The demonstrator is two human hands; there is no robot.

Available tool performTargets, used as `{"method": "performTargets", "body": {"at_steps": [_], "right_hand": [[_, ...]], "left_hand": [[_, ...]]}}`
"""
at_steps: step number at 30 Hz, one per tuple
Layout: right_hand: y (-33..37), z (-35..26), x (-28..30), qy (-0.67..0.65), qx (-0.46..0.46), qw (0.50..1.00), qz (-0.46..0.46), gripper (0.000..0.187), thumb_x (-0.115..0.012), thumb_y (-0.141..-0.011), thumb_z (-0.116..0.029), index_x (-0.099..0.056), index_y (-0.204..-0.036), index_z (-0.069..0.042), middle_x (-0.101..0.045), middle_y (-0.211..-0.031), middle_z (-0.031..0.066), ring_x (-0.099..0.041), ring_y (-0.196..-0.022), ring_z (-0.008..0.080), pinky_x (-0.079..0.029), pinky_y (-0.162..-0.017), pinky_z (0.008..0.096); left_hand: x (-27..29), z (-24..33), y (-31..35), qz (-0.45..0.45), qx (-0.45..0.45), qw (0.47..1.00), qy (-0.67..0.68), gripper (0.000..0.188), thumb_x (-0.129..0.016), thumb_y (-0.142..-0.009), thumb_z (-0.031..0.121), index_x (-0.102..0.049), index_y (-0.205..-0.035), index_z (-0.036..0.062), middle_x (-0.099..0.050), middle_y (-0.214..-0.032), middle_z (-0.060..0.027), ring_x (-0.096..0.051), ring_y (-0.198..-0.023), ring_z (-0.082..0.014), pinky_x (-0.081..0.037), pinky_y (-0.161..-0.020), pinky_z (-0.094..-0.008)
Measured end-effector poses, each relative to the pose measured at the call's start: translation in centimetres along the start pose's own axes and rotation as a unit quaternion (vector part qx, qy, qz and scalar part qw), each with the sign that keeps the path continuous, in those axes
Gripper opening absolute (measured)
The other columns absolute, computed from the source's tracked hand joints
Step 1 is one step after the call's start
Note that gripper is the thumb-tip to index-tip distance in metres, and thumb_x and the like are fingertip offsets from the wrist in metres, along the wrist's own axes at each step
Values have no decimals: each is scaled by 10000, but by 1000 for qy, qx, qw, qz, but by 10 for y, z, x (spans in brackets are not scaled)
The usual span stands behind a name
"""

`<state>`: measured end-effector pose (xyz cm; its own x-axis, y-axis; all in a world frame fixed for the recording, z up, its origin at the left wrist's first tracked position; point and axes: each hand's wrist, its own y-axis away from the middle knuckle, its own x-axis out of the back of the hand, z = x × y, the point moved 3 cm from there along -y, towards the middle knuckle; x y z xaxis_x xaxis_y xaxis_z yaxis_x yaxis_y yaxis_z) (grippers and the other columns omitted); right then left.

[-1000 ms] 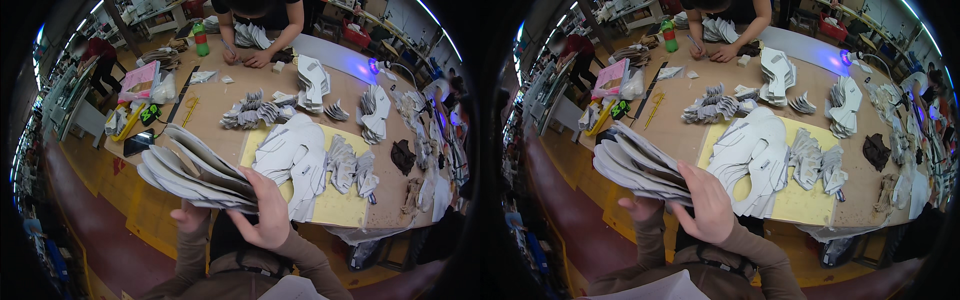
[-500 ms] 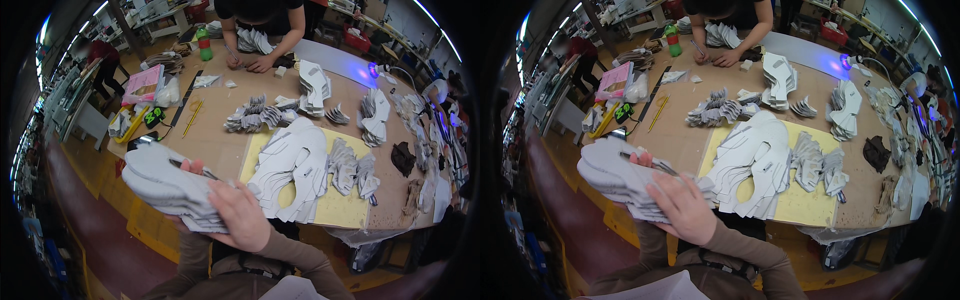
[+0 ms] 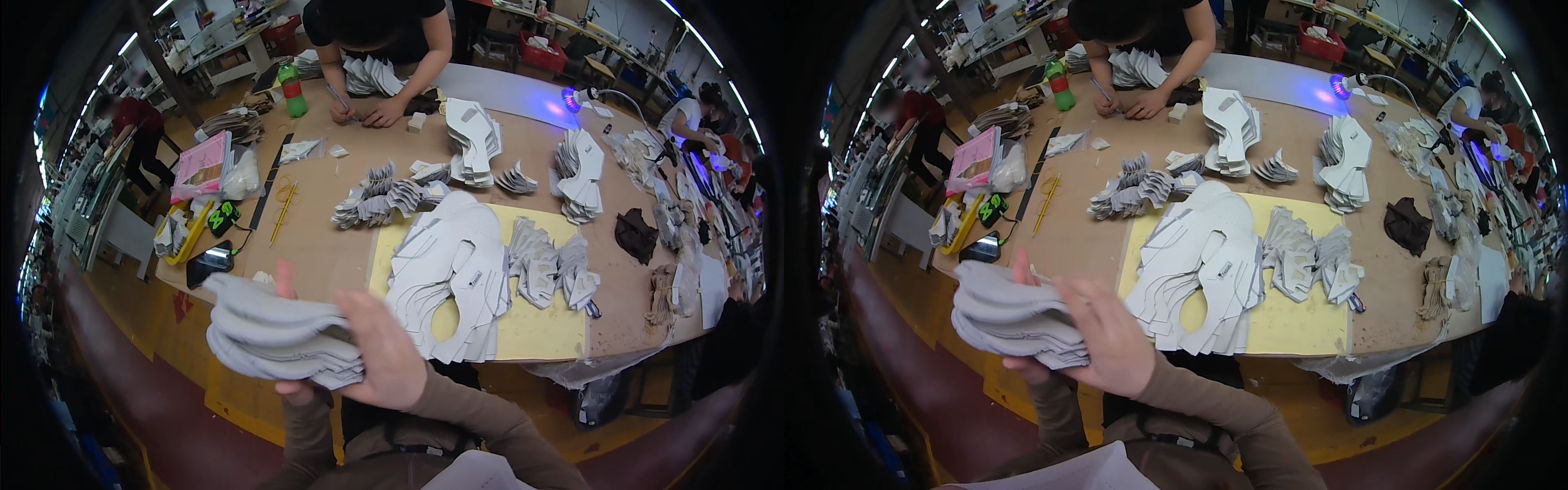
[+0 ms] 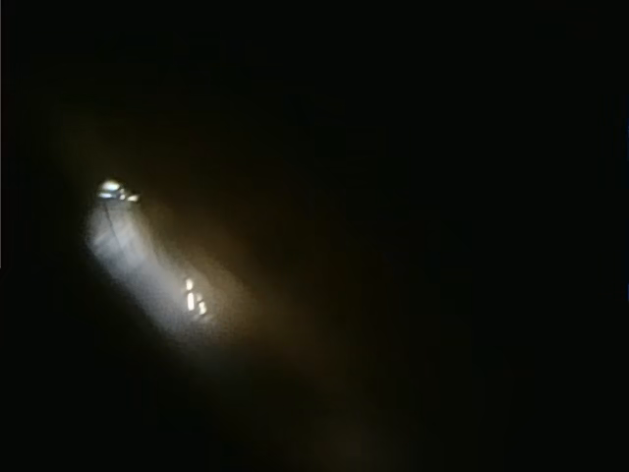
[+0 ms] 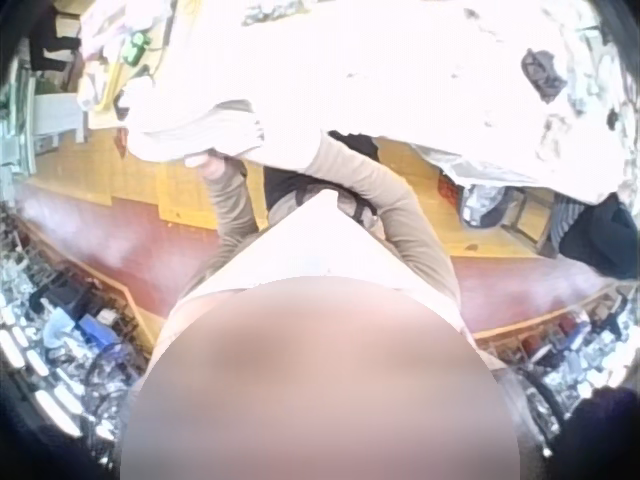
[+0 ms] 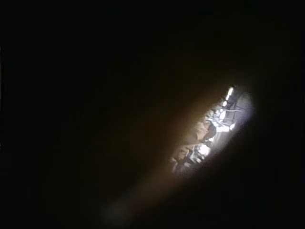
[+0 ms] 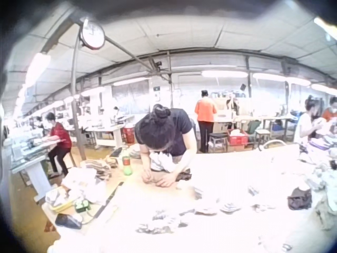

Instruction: The person sorts and stacks light-colored fabric pieces on a large work table in a garment workshop. They repeatedly pick up pieces, align them, and place them into neat piles while coworkers work nearby.

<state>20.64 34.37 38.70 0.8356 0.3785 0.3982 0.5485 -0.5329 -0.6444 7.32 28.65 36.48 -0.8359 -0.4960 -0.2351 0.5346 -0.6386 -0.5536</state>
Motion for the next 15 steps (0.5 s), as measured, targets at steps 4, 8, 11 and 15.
{"method": "performTargets", "body": {"at_steps": [4,8,11,15], "right_hand": [[-8,-2,4,-13,52,998,-35,840,-825,-717,-224,-420,-1422,-17,-448,-1390,269,-522,-1196,434,-451,-985,458],[-10,10,9,5,-51,998,-36,914,-849,-683,-198,-372,-1439,-10,-472,-1396,262,-523,-1232,404,-452,-999,452],[-5,21,7,-65,-161,984,-36,950,-852,-660,-227,-362,-1446,-16,-473,-1372,258,-519,-1212,414,-456,-986,448],[-1,8,-2,33,-30,999,29,1026,-848,-671,-284,-290,-1497,-45,-295,-1475,319,-395,-1303,497,-375,-1042,562]], "left_hand": [[0,0,0,48,92,993,46,1210,-461,-794,825,-22,-1538,-21,-27,-1586,-304,-35,-1496,-362,-59,-1200,-475],[6,2,-3,29,109,984,141,1175,-564,-810,741,-13,-1546,10,4,-1586,-307,-28,-1491,-391,-105,-1193,-484],[3,4,-7,-78,81,982,154,1169,-595,-821,699,28,-1548,28,33,-1587,-302,-22,-1486,-418,-141,-1191,-487],[-9,-4,-3,-75,130,979,137,1182,-575,-804,735,29,-1555,51,65,-1593,-283,-28,-1481,-425,-211,-1168,-521]]}}
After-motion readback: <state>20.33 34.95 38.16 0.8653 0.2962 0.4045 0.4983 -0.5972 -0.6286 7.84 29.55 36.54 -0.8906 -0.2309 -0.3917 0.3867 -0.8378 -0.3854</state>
